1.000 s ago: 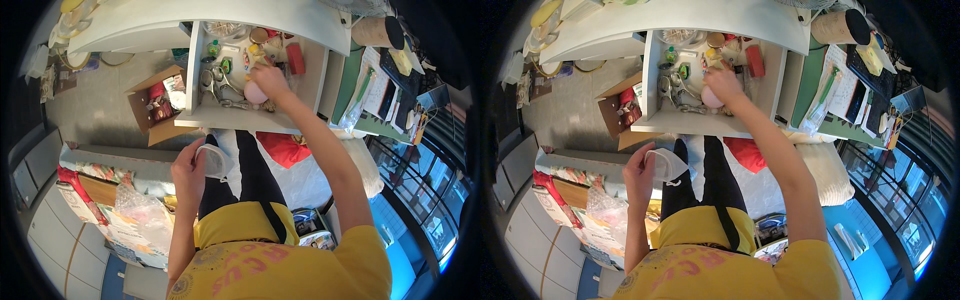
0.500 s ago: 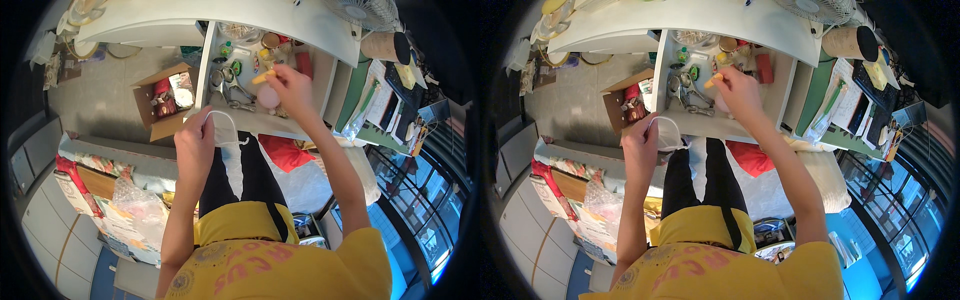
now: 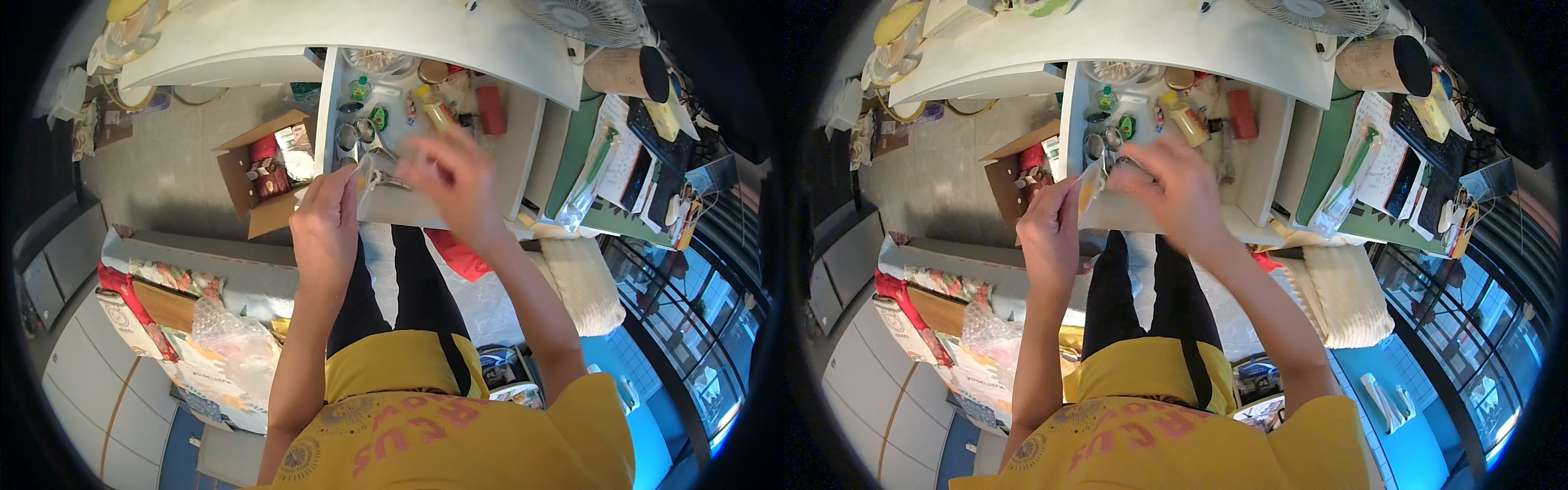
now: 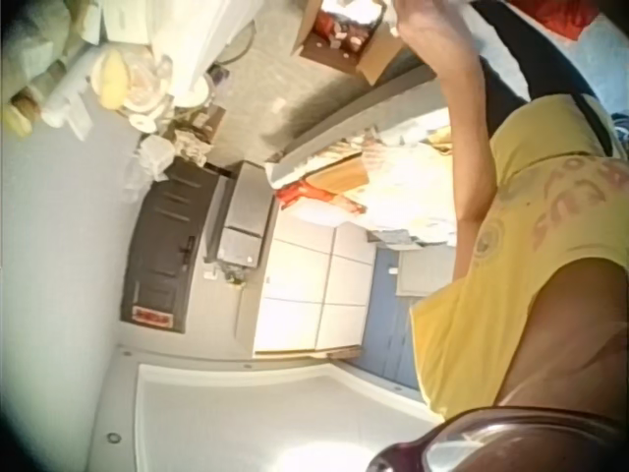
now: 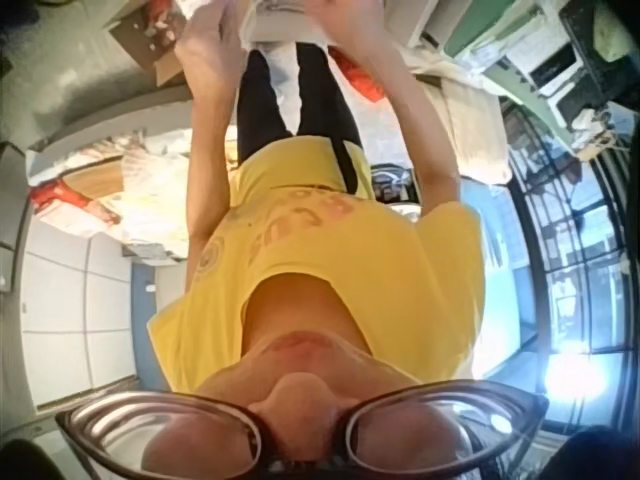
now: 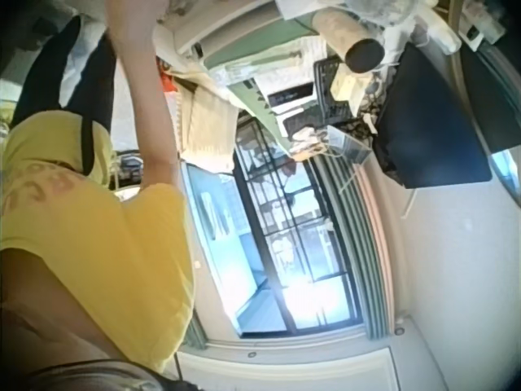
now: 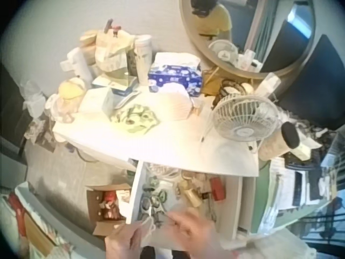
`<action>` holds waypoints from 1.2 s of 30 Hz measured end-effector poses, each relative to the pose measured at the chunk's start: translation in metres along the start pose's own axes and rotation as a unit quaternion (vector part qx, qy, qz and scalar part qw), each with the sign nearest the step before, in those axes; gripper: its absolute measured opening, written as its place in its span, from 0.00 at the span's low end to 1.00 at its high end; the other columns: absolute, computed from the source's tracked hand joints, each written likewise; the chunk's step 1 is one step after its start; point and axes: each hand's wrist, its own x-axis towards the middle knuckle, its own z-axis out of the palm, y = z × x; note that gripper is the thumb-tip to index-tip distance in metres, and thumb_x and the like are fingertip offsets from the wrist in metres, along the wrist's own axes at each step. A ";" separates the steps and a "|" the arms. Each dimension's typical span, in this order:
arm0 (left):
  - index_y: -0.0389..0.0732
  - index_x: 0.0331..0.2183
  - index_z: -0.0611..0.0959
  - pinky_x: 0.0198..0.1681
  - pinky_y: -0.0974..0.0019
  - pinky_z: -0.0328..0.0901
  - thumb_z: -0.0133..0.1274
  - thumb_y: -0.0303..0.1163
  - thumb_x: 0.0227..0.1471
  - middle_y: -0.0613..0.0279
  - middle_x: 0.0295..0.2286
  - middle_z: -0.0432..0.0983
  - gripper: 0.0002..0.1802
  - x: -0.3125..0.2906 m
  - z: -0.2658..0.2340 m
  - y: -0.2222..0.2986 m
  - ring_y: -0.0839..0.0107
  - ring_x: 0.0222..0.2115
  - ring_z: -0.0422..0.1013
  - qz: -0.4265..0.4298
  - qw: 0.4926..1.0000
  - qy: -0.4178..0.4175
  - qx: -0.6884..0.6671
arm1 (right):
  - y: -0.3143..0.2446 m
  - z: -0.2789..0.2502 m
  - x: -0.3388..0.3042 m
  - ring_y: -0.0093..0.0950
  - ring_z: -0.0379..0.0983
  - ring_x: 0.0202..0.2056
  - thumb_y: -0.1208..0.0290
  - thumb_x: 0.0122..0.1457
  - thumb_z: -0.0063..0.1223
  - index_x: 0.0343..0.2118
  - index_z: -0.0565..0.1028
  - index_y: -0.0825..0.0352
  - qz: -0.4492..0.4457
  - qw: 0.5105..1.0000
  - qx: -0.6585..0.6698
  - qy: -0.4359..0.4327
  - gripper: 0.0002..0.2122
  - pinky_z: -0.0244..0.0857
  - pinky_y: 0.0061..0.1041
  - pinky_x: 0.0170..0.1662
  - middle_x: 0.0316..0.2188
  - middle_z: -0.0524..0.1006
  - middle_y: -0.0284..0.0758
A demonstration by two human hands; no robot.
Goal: The person opens a drawer and sorts various small items, including a pink tube, a plastic bag, a small pouch, and a glass jar, into a cardboard box. They handle each item individually, inspecting them before placing them in the box.
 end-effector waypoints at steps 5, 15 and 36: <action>0.36 0.31 0.78 0.23 0.67 0.64 0.51 0.23 0.47 0.55 0.20 0.71 0.05 0.001 -0.004 -0.004 0.62 0.19 0.69 0.020 1.000 0.004 -0.007 | 0.127 0.076 0.055 0.37 0.72 0.31 0.75 0.50 0.49 0.28 0.74 0.70 -0.016 0.979 -0.195 0.063 0.05 0.66 0.31 0.32 0.30 0.73 0.42; 0.35 0.31 0.80 0.20 0.72 0.59 0.52 0.20 0.46 0.59 0.19 0.70 0.06 -0.008 -0.019 -0.013 0.73 0.16 0.62 0.028 0.999 0.013 -0.033 | 0.150 0.076 0.051 0.39 0.73 0.30 0.75 0.51 0.47 0.29 0.72 0.69 0.011 0.974 -0.226 0.008 0.04 0.68 0.32 0.33 0.31 0.74 0.42; 0.37 0.33 0.79 0.20 0.77 0.56 0.50 0.19 0.48 0.63 0.18 0.67 0.08 -0.047 -0.029 -0.001 0.80 0.17 0.59 -0.012 0.999 -0.002 -0.043 | -0.024 -0.015 -0.067 0.32 0.66 0.21 0.76 0.49 0.54 0.28 0.74 0.69 0.012 1.000 -0.011 0.012 0.04 0.60 0.28 0.23 0.19 0.68 0.37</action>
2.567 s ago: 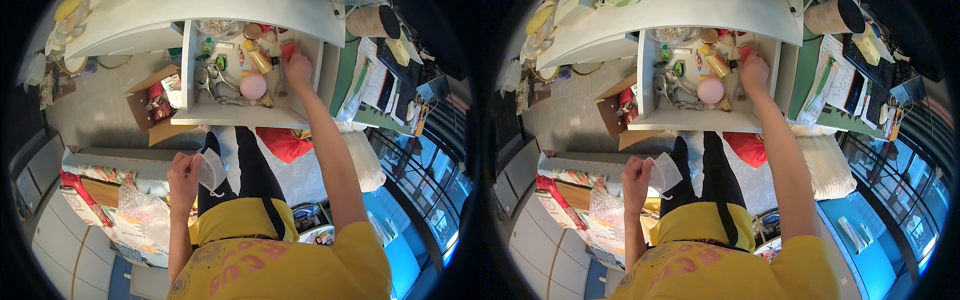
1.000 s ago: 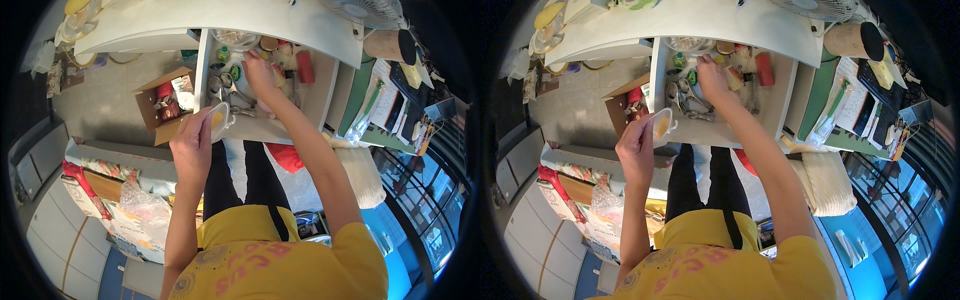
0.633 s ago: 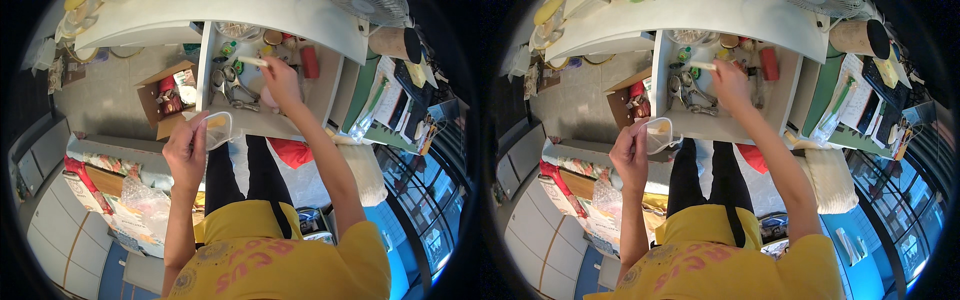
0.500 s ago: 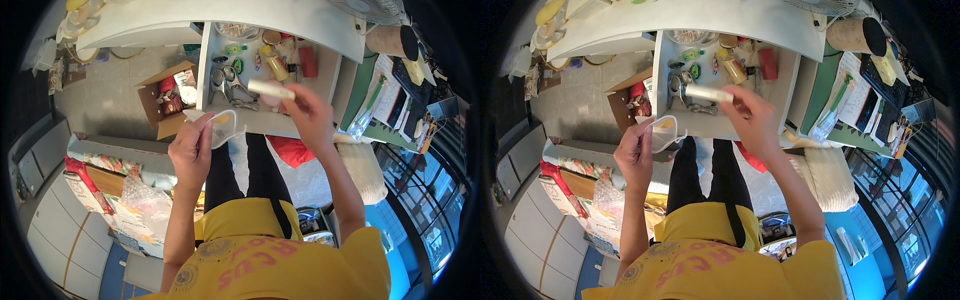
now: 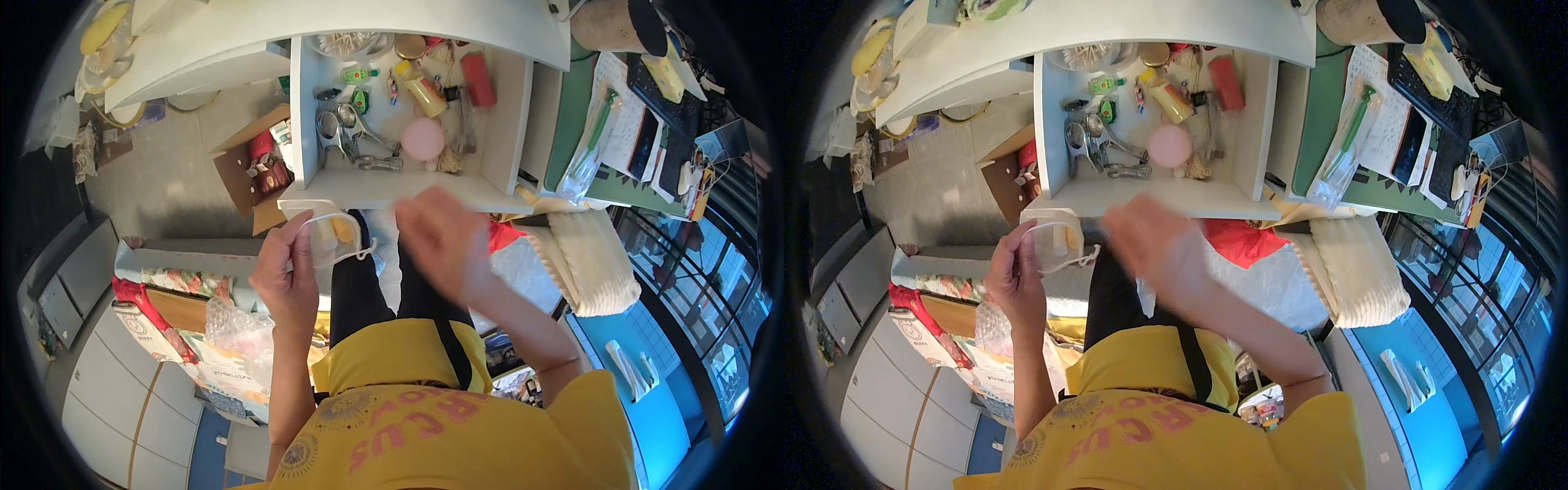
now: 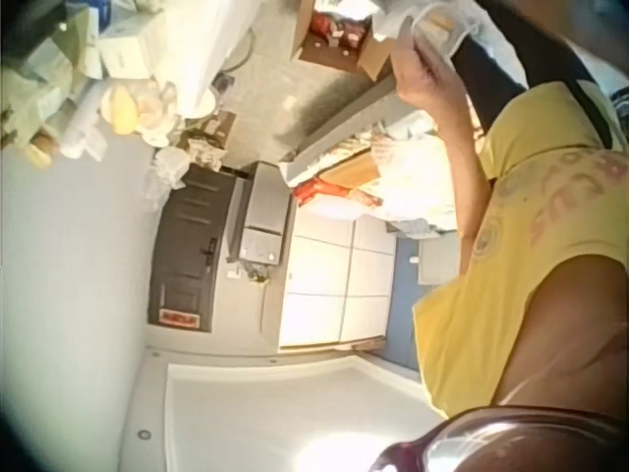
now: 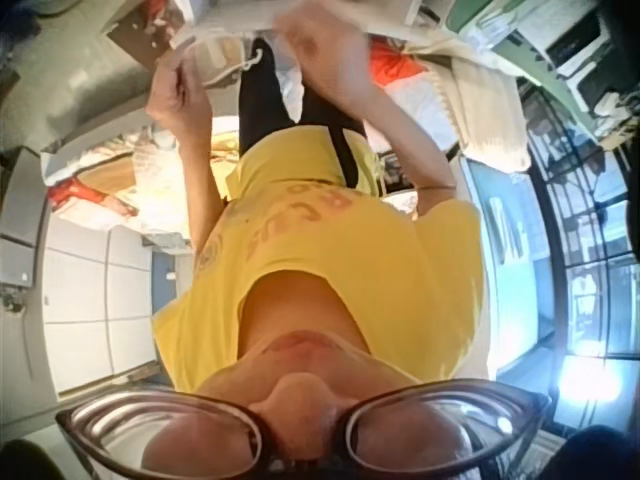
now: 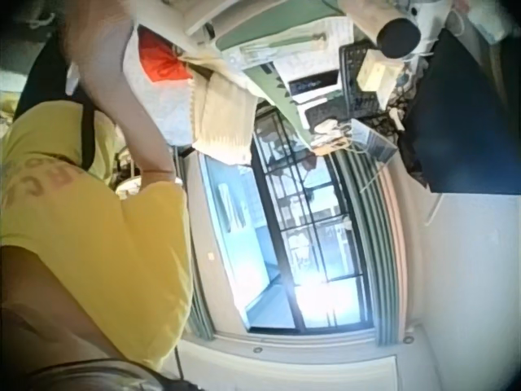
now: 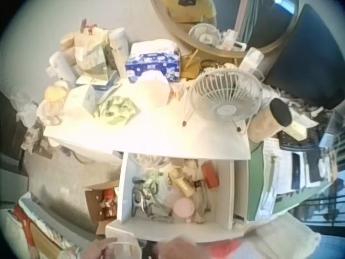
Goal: The person opens a drawer and sorts various small items, including a pink tube, a plastic bag, a small pouch, and a glass jar, into a cardboard box. They handle each item individually, inspecting them before placing them in the box.
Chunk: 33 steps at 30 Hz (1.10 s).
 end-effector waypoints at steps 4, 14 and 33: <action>0.40 0.34 0.80 0.16 0.82 0.52 0.47 0.26 0.53 0.70 0.19 0.69 0.07 -0.008 -0.012 -0.008 0.88 0.15 0.57 -0.037 0.999 -0.004 0.001 | 0.110 0.024 0.028 0.38 0.69 0.35 0.73 0.48 0.53 0.31 0.73 0.70 0.099 0.981 -0.151 -0.073 0.09 0.64 0.33 0.37 0.28 0.71 0.41; 0.37 0.32 0.80 0.16 0.80 0.52 0.49 0.26 0.52 0.70 0.17 0.68 0.06 -0.016 -0.020 -0.004 0.86 0.14 0.57 -0.133 0.988 0.041 -0.074 | 0.181 0.077 0.053 0.42 0.69 0.38 0.70 0.43 0.57 0.29 0.74 0.68 0.010 0.904 -0.351 -0.246 0.10 0.66 0.33 0.41 0.30 0.72 0.43; 0.37 0.32 0.79 0.16 0.81 0.50 0.48 0.26 0.53 0.73 0.16 0.66 0.06 -0.016 -0.019 -0.010 0.88 0.15 0.55 -0.168 0.977 0.036 -0.126 | 0.153 0.071 0.065 0.43 0.73 0.32 0.65 0.50 0.50 0.30 0.75 0.65 0.239 0.949 -0.201 -0.056 0.09 0.66 0.40 0.35 0.28 0.76 0.44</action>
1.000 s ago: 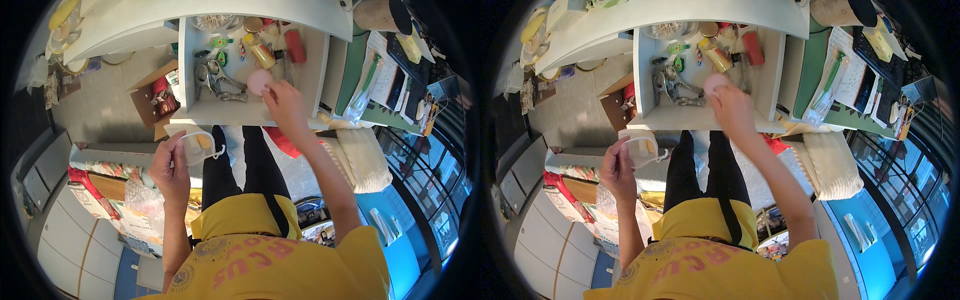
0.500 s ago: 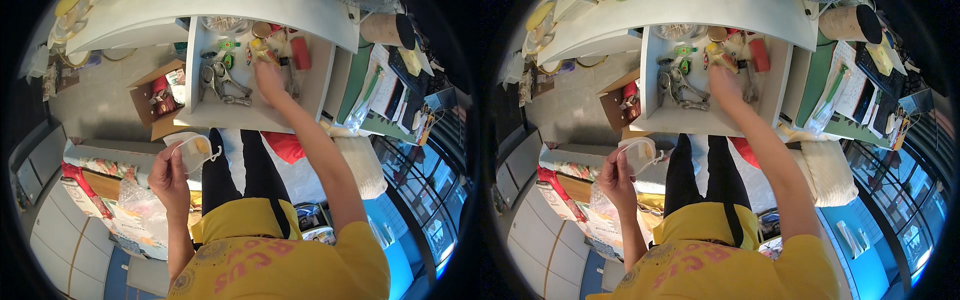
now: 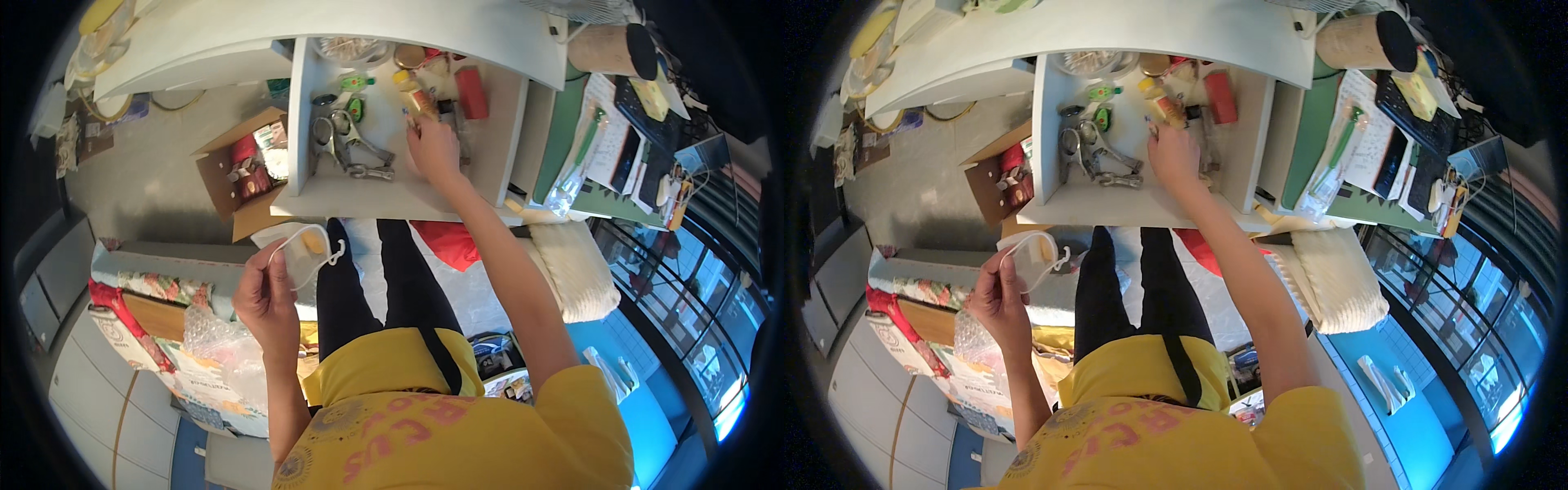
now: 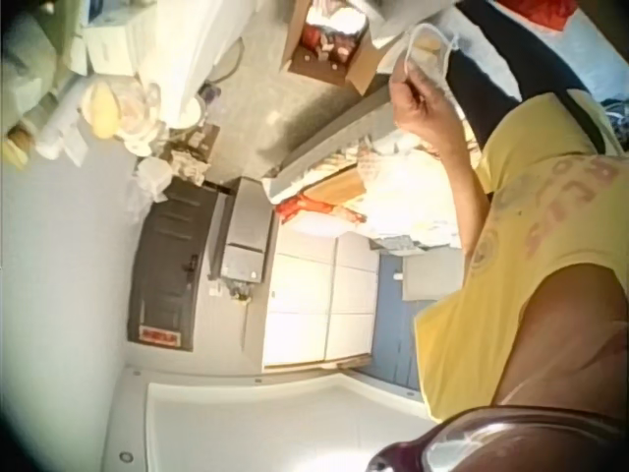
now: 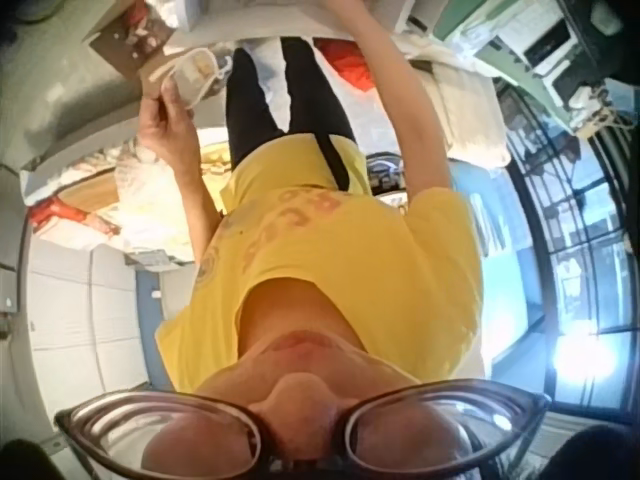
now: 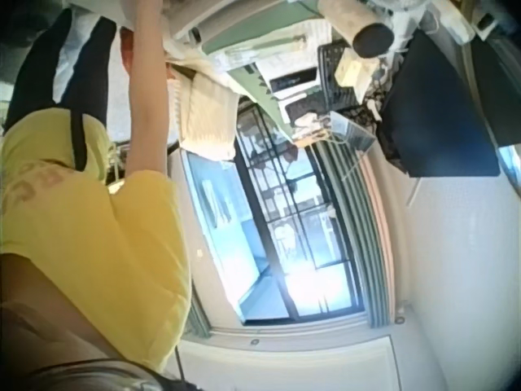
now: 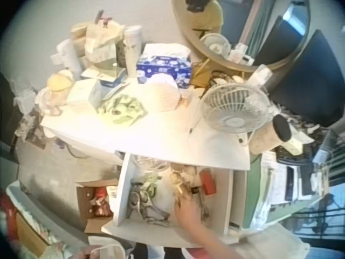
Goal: The person opens a drawer and sorts various small items, including a pink tube, a plastic bag, a small pouch, and a glass jar, into a cardboard box. They handle each item individually, inspecting them before placing them in the box.
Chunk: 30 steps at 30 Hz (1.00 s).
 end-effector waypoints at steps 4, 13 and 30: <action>0.37 0.32 0.79 0.15 0.81 0.49 0.48 0.26 0.53 0.73 0.15 0.65 0.06 0.000 0.005 0.000 0.88 0.15 0.54 0.011 1.000 -0.007 0.006 | 0.020 0.010 -0.002 0.42 0.73 0.30 0.66 0.49 0.52 0.28 0.75 0.65 -0.024 0.999 0.028 -0.008 0.08 0.66 0.37 0.35 0.23 0.75 0.43; 0.37 0.32 0.79 0.15 0.81 0.48 0.47 0.26 0.53 0.73 0.14 0.63 0.07 -0.003 0.009 0.001 0.88 0.13 0.54 0.021 0.999 -0.028 0.041 | 0.004 0.005 0.036 0.38 0.67 0.42 0.63 0.44 0.59 0.37 0.71 0.67 -0.085 0.981 -0.054 0.168 0.18 0.64 0.35 0.41 0.38 0.70 0.40; 0.36 0.32 0.79 0.16 0.80 0.49 0.48 0.26 0.53 0.73 0.15 0.64 0.06 -0.010 0.000 -0.007 0.87 0.14 0.54 0.018 0.999 -0.016 0.041 | -0.007 -0.005 0.113 0.41 0.72 0.36 0.63 0.45 0.59 0.42 0.64 0.62 -0.049 0.993 -0.090 0.065 0.22 0.67 0.38 0.38 0.32 0.75 0.43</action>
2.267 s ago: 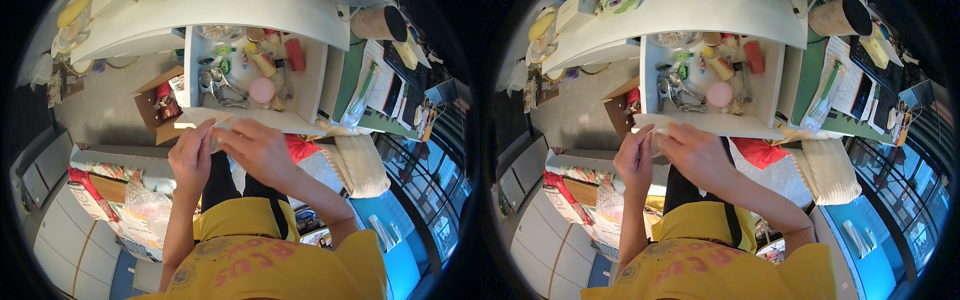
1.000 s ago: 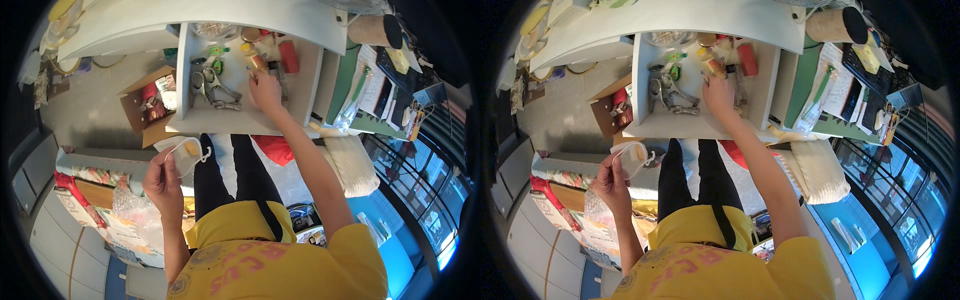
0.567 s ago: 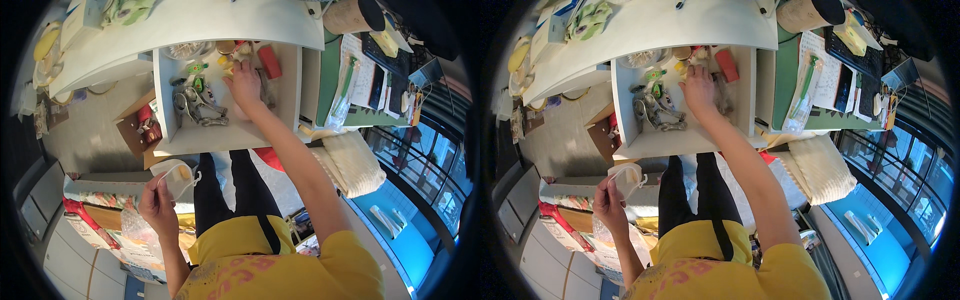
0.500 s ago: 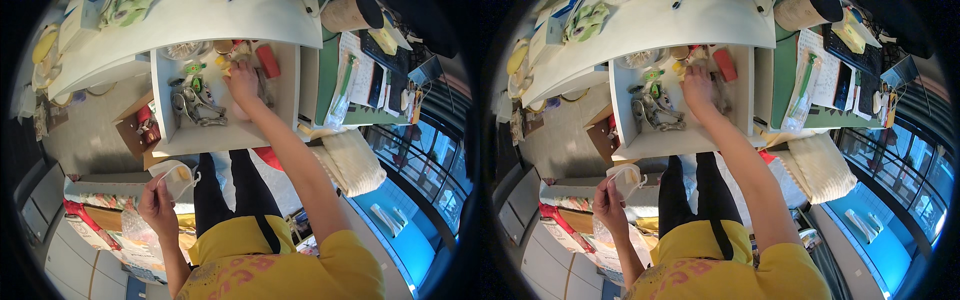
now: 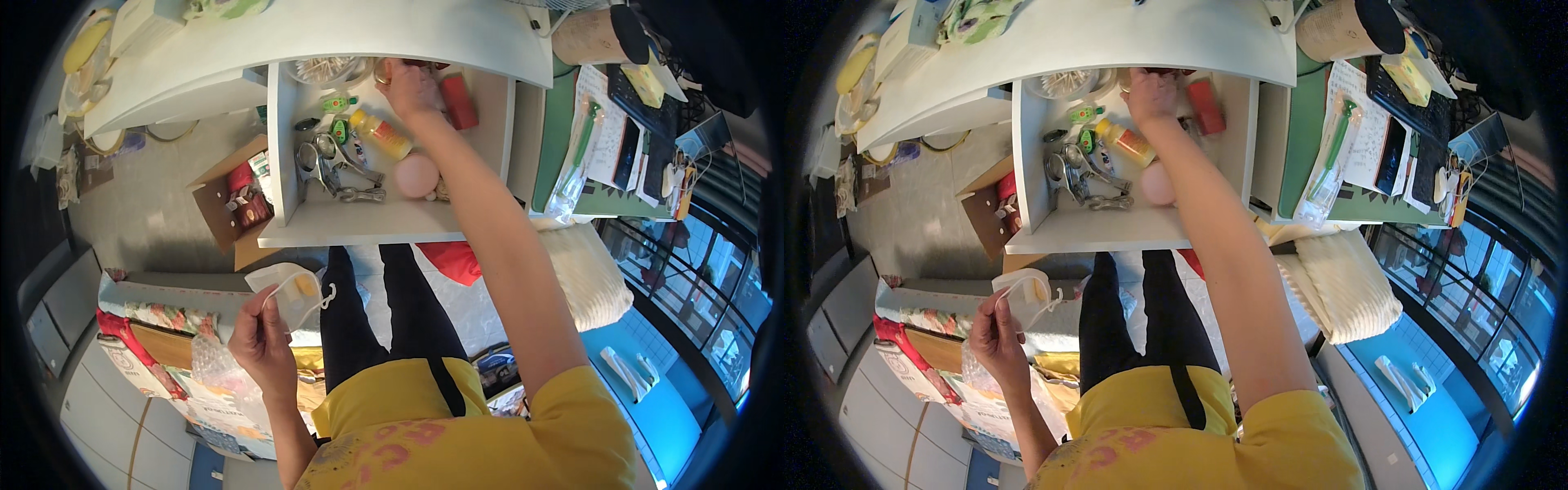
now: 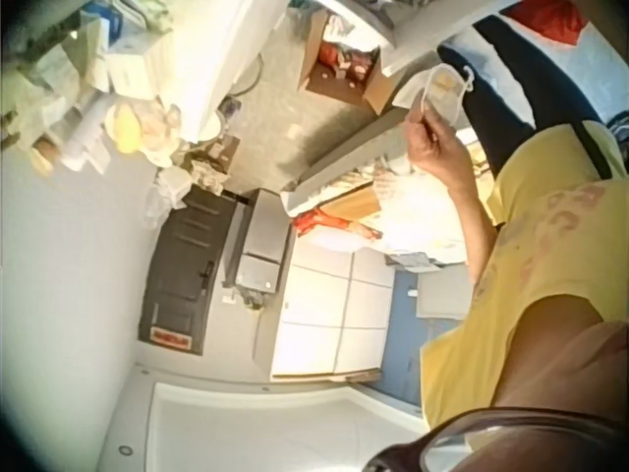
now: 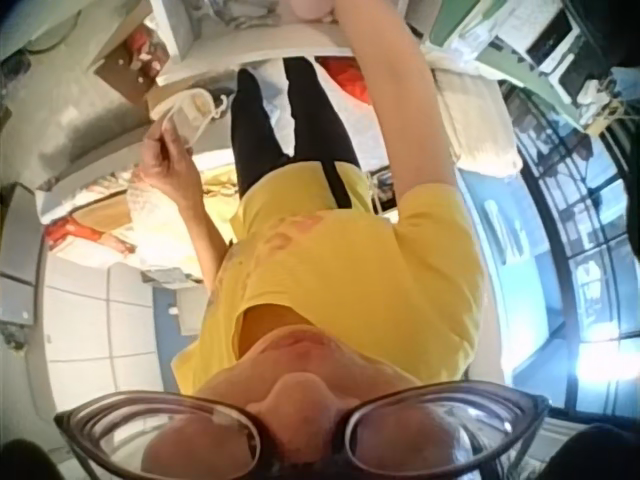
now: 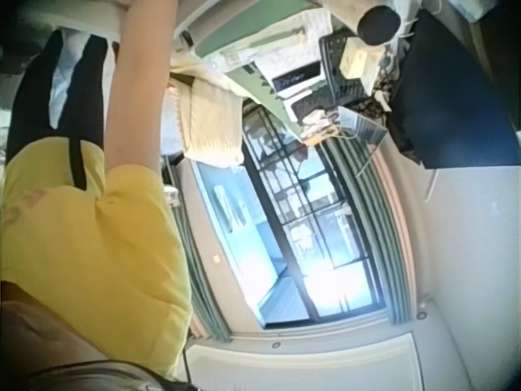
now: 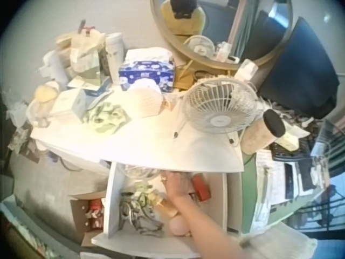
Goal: The person opens a drawer and sorts various small items, including a pink tube, a plastic bag, a small pouch, and a glass jar, into a cardboard box. They handle each item individually, inspecting them before placing them in the box.
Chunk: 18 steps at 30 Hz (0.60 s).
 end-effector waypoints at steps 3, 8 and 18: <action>0.36 0.32 0.79 0.16 0.80 0.49 0.48 0.26 0.53 0.73 0.16 0.65 0.06 -0.001 -0.002 0.000 0.87 0.14 0.54 0.002 1.000 0.000 0.003 | 0.004 0.007 -0.009 0.42 0.71 0.37 0.64 0.46 0.58 0.41 0.63 0.61 -0.001 0.999 0.045 0.007 0.21 0.66 0.38 0.38 0.33 0.74 0.44; 0.36 0.32 0.79 0.17 0.80 0.50 0.49 0.25 0.52 0.72 0.16 0.66 0.05 -0.006 -0.006 -0.006 0.87 0.15 0.55 -0.015 1.000 -0.003 -0.005 | 0.026 0.016 -0.037 0.31 0.71 0.38 0.76 0.43 0.61 0.46 0.59 0.61 -0.041 0.958 0.283 0.028 0.27 0.66 0.29 0.40 0.38 0.71 0.38; 0.37 0.32 0.79 0.18 0.80 0.51 0.49 0.25 0.52 0.71 0.18 0.68 0.05 -0.005 -0.003 -0.004 0.86 0.16 0.56 0.001 1.000 -0.020 0.010 | 0.024 -0.040 -0.080 0.23 0.67 0.40 0.80 0.42 0.60 0.47 0.60 0.62 0.006 0.828 0.554 -0.082 0.28 0.64 0.21 0.41 0.41 0.67 0.33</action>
